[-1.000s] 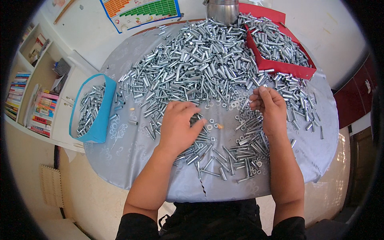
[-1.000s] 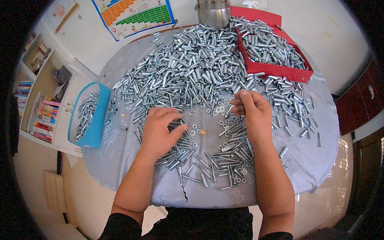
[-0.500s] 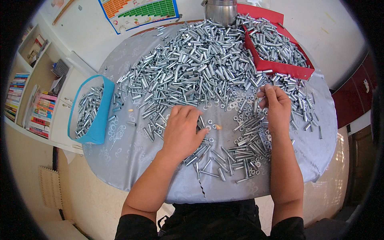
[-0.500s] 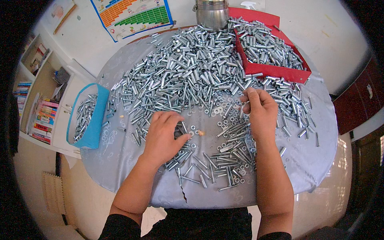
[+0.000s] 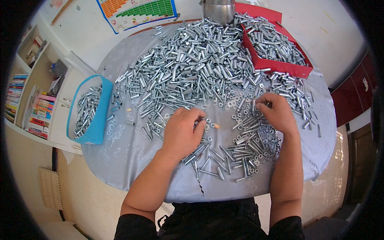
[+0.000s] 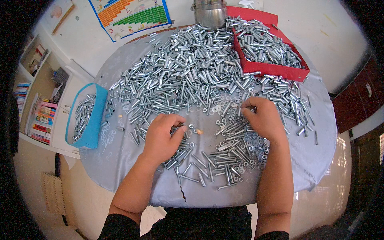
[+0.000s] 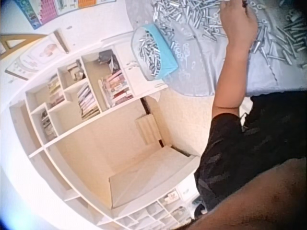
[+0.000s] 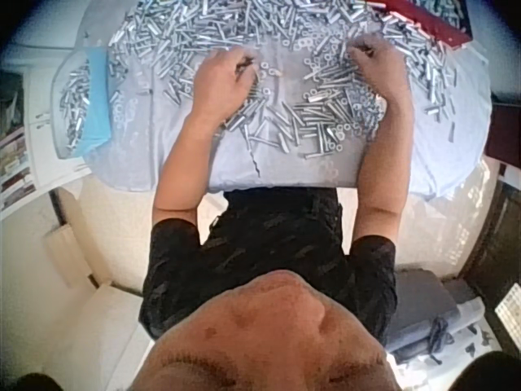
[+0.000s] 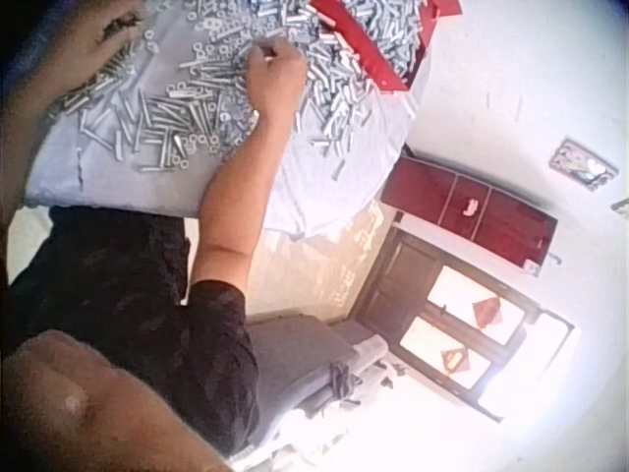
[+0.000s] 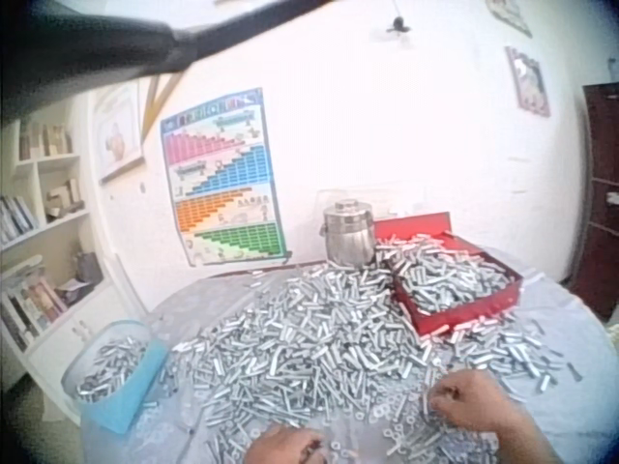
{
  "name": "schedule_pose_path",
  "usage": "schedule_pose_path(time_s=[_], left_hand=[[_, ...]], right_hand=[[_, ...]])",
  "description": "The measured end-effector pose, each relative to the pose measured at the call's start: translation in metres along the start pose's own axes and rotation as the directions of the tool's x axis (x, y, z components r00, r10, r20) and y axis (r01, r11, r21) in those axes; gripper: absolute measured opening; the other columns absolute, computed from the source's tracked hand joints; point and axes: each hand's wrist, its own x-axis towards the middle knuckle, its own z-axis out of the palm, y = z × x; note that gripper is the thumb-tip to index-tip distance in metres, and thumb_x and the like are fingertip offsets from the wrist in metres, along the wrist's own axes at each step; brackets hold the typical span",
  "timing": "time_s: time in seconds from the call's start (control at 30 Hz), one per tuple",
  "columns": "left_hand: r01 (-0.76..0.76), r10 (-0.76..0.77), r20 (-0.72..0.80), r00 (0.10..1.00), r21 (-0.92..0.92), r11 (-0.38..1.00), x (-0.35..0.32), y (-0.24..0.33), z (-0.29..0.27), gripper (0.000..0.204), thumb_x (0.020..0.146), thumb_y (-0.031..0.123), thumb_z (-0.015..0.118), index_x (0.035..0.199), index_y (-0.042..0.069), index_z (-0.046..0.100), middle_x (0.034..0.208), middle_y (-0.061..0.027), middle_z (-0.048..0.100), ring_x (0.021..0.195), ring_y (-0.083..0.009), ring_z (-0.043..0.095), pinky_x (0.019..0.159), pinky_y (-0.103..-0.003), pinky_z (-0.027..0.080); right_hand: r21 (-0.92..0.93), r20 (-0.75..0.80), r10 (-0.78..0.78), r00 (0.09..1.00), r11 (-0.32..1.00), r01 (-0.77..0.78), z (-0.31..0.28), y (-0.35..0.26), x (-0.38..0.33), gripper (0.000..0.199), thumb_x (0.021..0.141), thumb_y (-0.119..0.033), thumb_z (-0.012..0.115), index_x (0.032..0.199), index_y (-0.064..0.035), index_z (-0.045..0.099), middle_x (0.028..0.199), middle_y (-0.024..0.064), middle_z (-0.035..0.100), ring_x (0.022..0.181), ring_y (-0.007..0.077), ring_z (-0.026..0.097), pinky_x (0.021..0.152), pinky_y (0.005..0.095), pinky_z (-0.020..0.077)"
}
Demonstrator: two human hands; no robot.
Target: The person repeatedly picks up metal bolts and washers from a large pile on a table. They thread the washers onto the bolts by hand and place the assembled units into a red tray. The task involves continuous manual handling of small hardware components.
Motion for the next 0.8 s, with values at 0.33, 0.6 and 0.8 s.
schedule_pose_path(time_s=[0.33,0.6,0.8], left_hand=[[0.097,-0.098,-0.004,0.995,-0.120,0.988,0.000,-0.003,0.004,0.019,0.079,0.008,0.069,0.097,0.004,0.065,0.083,-0.0091,0.064,0.072,-0.0180,0.061,0.063,-0.028,0.049],[0.232,-0.264,0.024,0.964,-0.555,0.799,-0.001,-0.006,0.009,0.015,0.086,0.003,0.065,0.100,0.001,0.063,0.087,-0.0032,0.066,0.073,-0.0078,0.060,0.064,-0.023,0.048],[0.327,-0.365,0.124,0.923,-0.754,0.569,0.003,-0.006,0.005,0.019,0.088,0.001,0.061,0.106,-0.002,0.060,0.093,-0.0096,0.069,0.078,-0.0123,0.064,0.069,-0.025,0.053]], right_hand=[[-0.238,0.289,-0.028,0.957,0.966,0.100,-0.030,0.006,-0.018,0.027,0.064,-0.008,0.075,0.090,-0.0051,0.067,0.085,0.0115,0.066,0.082,0.0283,0.064,0.072,0.0363,0.0504],[-0.248,0.228,-0.080,0.970,0.959,0.138,-0.015,0.009,-0.012,0.025,0.064,-0.003,0.073,0.088,-0.0021,0.066,0.083,0.0125,0.065,0.078,0.0291,0.063,0.071,0.0354,0.0502],[0.020,0.121,-0.160,0.980,0.987,0.159,-0.010,-0.022,-0.013,0.021,0.070,-0.004,0.070,0.091,-0.0021,0.068,0.085,0.0154,0.066,0.080,0.0324,0.063,0.073,0.0381,0.0501]])
